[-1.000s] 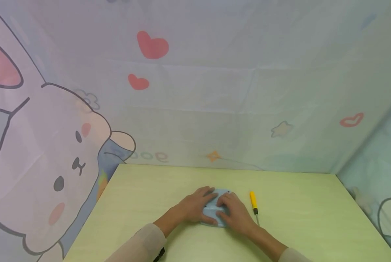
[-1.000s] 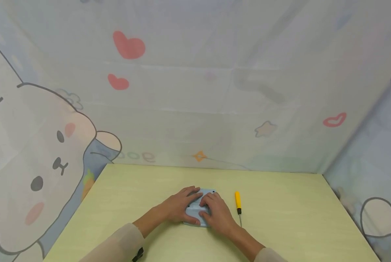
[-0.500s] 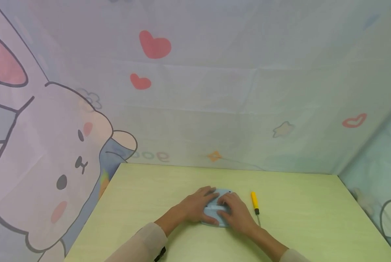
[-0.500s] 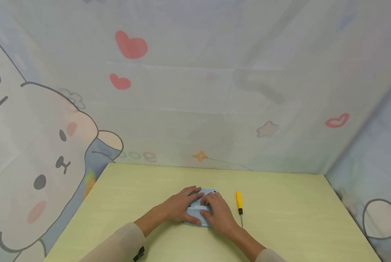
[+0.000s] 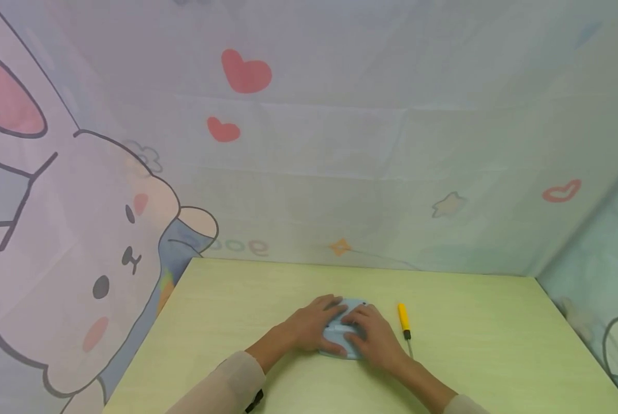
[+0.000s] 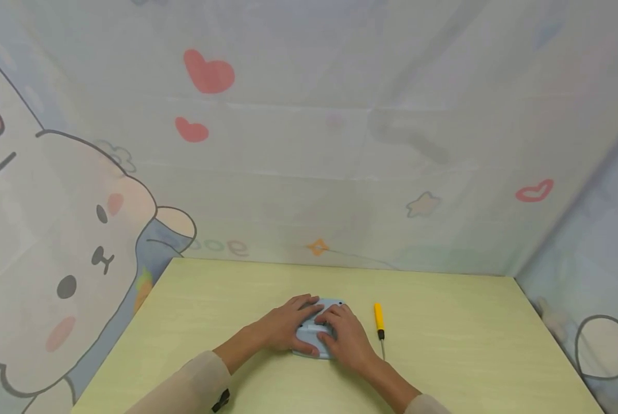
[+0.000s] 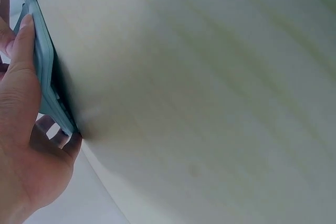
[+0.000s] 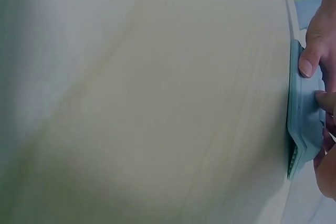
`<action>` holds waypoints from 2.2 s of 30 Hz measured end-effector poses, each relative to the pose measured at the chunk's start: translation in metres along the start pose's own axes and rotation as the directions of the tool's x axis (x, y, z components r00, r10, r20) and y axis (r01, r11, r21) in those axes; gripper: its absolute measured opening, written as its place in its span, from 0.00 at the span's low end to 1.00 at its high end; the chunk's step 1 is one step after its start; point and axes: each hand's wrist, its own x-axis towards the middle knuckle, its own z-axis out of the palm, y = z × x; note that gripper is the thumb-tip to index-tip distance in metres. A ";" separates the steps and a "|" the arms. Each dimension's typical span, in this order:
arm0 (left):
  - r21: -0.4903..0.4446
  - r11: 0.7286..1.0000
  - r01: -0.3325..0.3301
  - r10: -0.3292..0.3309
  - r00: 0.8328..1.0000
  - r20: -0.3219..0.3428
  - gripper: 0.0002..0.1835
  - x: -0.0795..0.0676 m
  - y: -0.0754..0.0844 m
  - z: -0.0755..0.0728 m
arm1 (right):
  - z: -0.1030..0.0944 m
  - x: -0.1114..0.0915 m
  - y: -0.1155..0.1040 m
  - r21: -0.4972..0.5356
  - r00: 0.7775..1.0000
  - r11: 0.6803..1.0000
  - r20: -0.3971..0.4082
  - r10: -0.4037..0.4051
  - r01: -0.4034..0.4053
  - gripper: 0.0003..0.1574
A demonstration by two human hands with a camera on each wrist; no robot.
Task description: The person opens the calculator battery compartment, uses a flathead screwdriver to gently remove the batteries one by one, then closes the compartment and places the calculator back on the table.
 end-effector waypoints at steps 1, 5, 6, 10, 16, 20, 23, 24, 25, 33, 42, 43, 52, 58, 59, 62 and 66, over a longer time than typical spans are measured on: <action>0.003 1.000 0.001 -0.001 1.000 0.003 0.55 0.000 0.000 0.000 | 0.000 0.000 0.000 -0.008 1.000 1.000 0.001 -0.006 0.006 0.15; 0.001 1.000 0.006 -0.006 1.000 0.015 0.55 -0.001 0.002 -0.003 | 0.000 0.002 0.000 -0.044 1.000 0.999 0.006 -0.027 0.027 0.15; 0.000 1.000 0.006 -0.006 1.000 0.017 0.55 -0.001 0.002 -0.003 | 0.001 0.002 -0.001 -0.048 1.000 0.998 0.005 -0.030 0.030 0.15; 0.004 1.000 0.006 -0.007 1.000 0.020 0.55 0.000 0.002 -0.004 | 0.001 0.003 -0.001 -0.058 0.999 0.997 -0.007 -0.045 0.044 0.15; -0.003 1.000 0.007 -0.007 0.999 0.033 0.56 0.002 0.002 -0.004 | 0.001 0.002 0.000 -0.057 0.999 0.998 -0.018 -0.028 0.027 0.15; -0.012 1.000 0.009 -0.008 0.999 0.039 0.56 0.002 0.001 -0.005 | 0.001 0.001 0.000 -0.050 0.999 0.998 -0.028 -0.039 0.037 0.14; -0.010 1.000 0.012 -0.012 0.999 0.041 0.56 0.002 0.001 -0.005 | 0.001 0.001 -0.001 -0.054 0.998 0.997 -0.030 -0.058 0.056 0.14; -0.009 1.000 0.011 -0.010 0.999 0.041 0.56 0.002 0.001 -0.006 | 0.001 0.001 -0.001 -0.060 0.998 0.996 -0.029 -0.064 0.063 0.14; -0.012 1.000 0.009 -0.009 0.999 0.041 0.56 0.002 0.001 -0.006 | 0.001 0.001 -0.001 -0.066 0.997 0.996 -0.028 -0.069 0.067 0.14; -0.025 1.000 0.006 -0.005 0.999 0.039 0.55 0.001 0.004 -0.006 | -0.003 -0.001 -0.006 -0.191 0.990 0.971 0.007 -0.143 0.142 0.13; -0.007 1.000 0.017 -0.017 0.999 0.037 0.56 0.001 0.002 -0.001 | -0.005 -0.001 -0.004 -0.224 0.977 0.951 0.025 -0.214 0.214 0.14; -0.010 1.000 0.019 -0.018 0.999 0.035 0.56 0.001 0.002 -0.001 | -0.005 0.000 -0.004 -0.219 0.975 0.951 0.027 -0.218 0.219 0.14; -0.006 1.000 0.023 -0.023 0.999 0.042 0.56 0.001 0.001 -0.001 | -0.010 0.000 -0.002 -0.204 0.977 0.956 0.023 -0.212 0.212 0.13; -0.012 1.000 0.025 -0.024 0.999 0.047 0.57 0.002 0.001 -0.001 | -0.012 -0.001 0.001 -0.229 0.981 0.954 0.019 -0.193 0.192 0.13; -0.012 1.000 0.023 -0.022 0.999 0.046 0.57 0.002 0.001 -0.001 | -0.013 -0.001 0.001 -0.229 0.982 0.955 0.017 -0.190 0.189 0.13; -0.017 1.000 0.018 -0.017 0.999 0.040 0.58 0.002 0.000 -0.001 | -0.015 -0.001 0.000 -0.228 0.985 0.959 0.015 -0.169 0.168 0.13; -0.026 0.999 0.026 -0.025 0.999 0.041 0.57 0.002 0.001 -0.002 | -0.017 0.000 0.000 -0.223 0.992 0.966 0.029 -0.125 0.128 0.13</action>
